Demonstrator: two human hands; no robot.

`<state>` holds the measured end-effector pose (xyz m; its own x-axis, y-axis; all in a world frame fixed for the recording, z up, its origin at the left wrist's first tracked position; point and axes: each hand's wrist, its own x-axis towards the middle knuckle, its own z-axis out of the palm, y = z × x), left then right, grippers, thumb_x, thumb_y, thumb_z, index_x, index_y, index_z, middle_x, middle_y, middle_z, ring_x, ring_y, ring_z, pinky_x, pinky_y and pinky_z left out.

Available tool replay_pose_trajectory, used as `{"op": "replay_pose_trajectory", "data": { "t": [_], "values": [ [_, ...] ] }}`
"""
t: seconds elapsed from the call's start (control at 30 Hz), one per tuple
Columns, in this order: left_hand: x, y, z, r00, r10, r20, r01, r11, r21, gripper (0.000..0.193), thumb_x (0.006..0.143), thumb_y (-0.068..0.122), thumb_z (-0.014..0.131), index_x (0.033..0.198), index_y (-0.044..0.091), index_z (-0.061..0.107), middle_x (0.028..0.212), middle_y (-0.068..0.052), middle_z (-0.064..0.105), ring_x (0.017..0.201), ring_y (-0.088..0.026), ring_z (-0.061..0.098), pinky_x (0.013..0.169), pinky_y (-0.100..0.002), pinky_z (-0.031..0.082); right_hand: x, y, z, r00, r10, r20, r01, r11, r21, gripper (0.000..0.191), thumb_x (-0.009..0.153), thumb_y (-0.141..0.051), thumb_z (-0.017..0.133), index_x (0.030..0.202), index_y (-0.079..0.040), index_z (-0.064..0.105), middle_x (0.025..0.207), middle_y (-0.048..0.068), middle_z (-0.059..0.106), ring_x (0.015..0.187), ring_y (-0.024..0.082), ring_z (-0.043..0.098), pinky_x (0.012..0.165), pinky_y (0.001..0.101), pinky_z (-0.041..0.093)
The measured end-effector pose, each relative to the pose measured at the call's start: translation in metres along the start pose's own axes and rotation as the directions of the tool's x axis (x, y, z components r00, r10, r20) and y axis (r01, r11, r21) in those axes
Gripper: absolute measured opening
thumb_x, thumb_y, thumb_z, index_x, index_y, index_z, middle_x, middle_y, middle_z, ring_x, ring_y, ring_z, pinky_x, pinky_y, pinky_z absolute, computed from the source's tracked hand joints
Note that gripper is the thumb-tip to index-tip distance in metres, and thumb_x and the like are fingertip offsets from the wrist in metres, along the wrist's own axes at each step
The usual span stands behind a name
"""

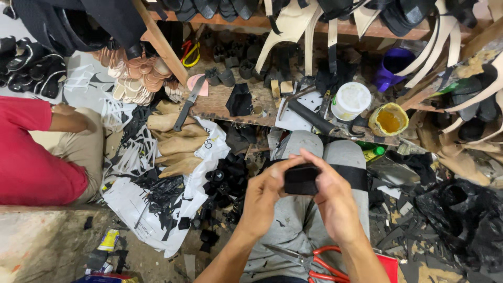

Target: The person cuts small black rubber pieces from a strip using red-handled scissors, wraps them around a cylindrical shoe heel, and trims the excess. The person repeats this process for multiple heels, occasionally using a hammer to press the pieces into place.

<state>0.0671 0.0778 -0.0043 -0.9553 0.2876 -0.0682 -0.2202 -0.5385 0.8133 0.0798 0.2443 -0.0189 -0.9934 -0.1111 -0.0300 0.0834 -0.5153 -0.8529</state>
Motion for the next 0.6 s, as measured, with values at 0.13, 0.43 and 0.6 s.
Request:
{"op": "replay_pose_trajectory", "data": {
  "t": [0.13,0.43,0.6],
  "values": [
    [-0.001,0.000,0.011,0.952,0.286,0.107,-0.305,0.882,0.360,0.033,0.103,0.003,0.058,0.135,-0.004,0.062,0.135,-0.013,0.065,0.128,-0.020,0.060,0.110,-0.029,0.047,-0.001,0.007,0.000,0.990,-0.083,-0.112,0.064,0.984,-0.164,0.045,0.097,-0.007,0.062,0.141,0.002,0.057,0.132,0.011,0.063,0.110,0.013,0.061,0.096,0.0283,0.049],
    [0.001,-0.004,0.013,0.930,0.361,0.068,-0.353,0.825,0.442,0.028,0.106,0.006,0.059,0.132,-0.001,0.066,0.133,-0.012,0.069,0.126,-0.022,0.065,0.108,-0.032,0.051,0.007,0.017,0.000,0.977,-0.143,-0.160,0.115,0.978,-0.172,0.032,0.102,-0.009,0.059,0.131,0.004,0.063,0.128,0.014,0.067,0.115,0.018,0.064,0.100,0.0315,0.051],
    [0.006,0.008,0.003,0.937,0.293,0.189,-0.344,0.867,0.360,0.039,0.106,0.003,0.063,0.145,0.000,0.061,0.145,-0.015,0.061,0.137,-0.024,0.057,0.117,-0.034,0.045,0.013,0.002,0.012,0.991,-0.012,-0.136,0.016,0.999,0.032,0.053,0.108,-0.036,0.044,0.138,0.005,0.058,0.134,0.020,0.065,0.117,0.027,0.065,0.099,0.0410,0.051]
  ]
}}
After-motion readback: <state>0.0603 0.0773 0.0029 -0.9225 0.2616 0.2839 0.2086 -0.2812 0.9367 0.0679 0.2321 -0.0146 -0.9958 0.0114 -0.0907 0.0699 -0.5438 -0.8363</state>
